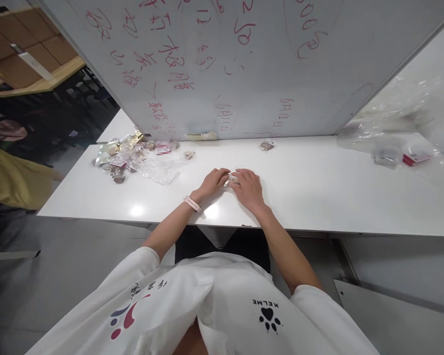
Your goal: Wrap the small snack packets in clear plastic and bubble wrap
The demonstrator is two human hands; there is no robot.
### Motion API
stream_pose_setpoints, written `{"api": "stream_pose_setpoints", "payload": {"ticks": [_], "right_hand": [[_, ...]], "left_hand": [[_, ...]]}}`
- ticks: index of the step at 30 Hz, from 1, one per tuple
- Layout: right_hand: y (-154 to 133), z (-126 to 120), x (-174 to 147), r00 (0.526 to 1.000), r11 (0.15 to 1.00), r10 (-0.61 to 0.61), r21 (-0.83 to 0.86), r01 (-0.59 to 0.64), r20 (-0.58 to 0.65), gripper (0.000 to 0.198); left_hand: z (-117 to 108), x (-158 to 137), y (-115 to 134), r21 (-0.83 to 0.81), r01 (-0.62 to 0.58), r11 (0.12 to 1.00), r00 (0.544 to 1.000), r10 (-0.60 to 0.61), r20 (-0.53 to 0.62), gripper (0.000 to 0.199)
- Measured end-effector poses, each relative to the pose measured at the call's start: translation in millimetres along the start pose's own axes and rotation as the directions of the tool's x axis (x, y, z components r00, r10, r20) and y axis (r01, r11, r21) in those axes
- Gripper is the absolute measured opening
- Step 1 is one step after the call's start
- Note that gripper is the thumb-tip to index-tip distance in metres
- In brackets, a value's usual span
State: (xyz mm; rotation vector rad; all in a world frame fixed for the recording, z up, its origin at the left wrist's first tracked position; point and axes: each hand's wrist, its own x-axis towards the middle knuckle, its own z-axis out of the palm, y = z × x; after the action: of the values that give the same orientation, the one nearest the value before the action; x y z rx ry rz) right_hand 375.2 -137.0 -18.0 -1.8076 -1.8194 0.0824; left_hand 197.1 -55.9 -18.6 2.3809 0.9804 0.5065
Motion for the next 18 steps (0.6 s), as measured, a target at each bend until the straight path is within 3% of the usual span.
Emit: {"api": "stream_pose_setpoints", "payload": {"ticks": [2,4,6,8,10,12,13,15,18], "right_hand": [[-6.4,5.7,-4.2,0.983,0.985,-0.170,-0.002,0.171,0.071,0.042],[-9.8,12.6,-5.0,0.968,0.979,-0.197,-0.017,0.202,0.156,0.048],[-9.9,17.1,0.2,0.973,0.989,-0.125,-0.057,0.139,0.195,0.045],[-7.1,16.5,11.3,0.977,0.997,-0.025,-0.070,0.040,0.210,0.037],[-2.2,11.2,25.0,0.966,0.996,0.085,-0.024,-0.081,0.245,0.033],[3.3,5.1,36.2,0.933,0.971,0.163,0.115,-0.209,0.321,0.039],[5.6,3.1,39.3,0.912,0.938,0.182,0.213,-0.273,0.368,0.044],[8.1,2.6,39.2,0.869,0.811,0.201,0.421,-0.406,0.451,0.051],[5.7,8.1,24.8,0.822,0.557,0.255,0.617,-0.556,0.510,0.057]], "left_hand": [[-3.6,13.4,-6.0,-0.126,0.071,0.989,0.997,-0.073,-0.006,0.028],[-6.4,26.0,-10.9,-0.297,0.146,0.944,0.988,-0.156,-0.009,0.018],[-8.1,33.7,-13.3,-0.492,0.247,0.835,0.954,-0.298,-0.027,0.008],[-9.0,33.1,-11.0,-0.631,0.317,0.708,0.885,-0.460,-0.071,0.007],[-9.0,23.8,-3.2,-0.753,0.309,0.582,0.784,-0.603,-0.145,0.008],[-7.6,9.6,8.7,-0.874,0.252,0.415,0.711,-0.692,-0.124,0.022],[-6.5,2.6,15.0,-0.926,0.225,0.302,0.695,-0.716,-0.064,0.030],[-3.5,-7.4,25.8,-0.974,0.209,0.093,0.708,-0.701,0.085,0.039],[0.7,-9.0,33.9,-0.978,0.200,-0.065,0.714,-0.674,0.190,0.038]]}}
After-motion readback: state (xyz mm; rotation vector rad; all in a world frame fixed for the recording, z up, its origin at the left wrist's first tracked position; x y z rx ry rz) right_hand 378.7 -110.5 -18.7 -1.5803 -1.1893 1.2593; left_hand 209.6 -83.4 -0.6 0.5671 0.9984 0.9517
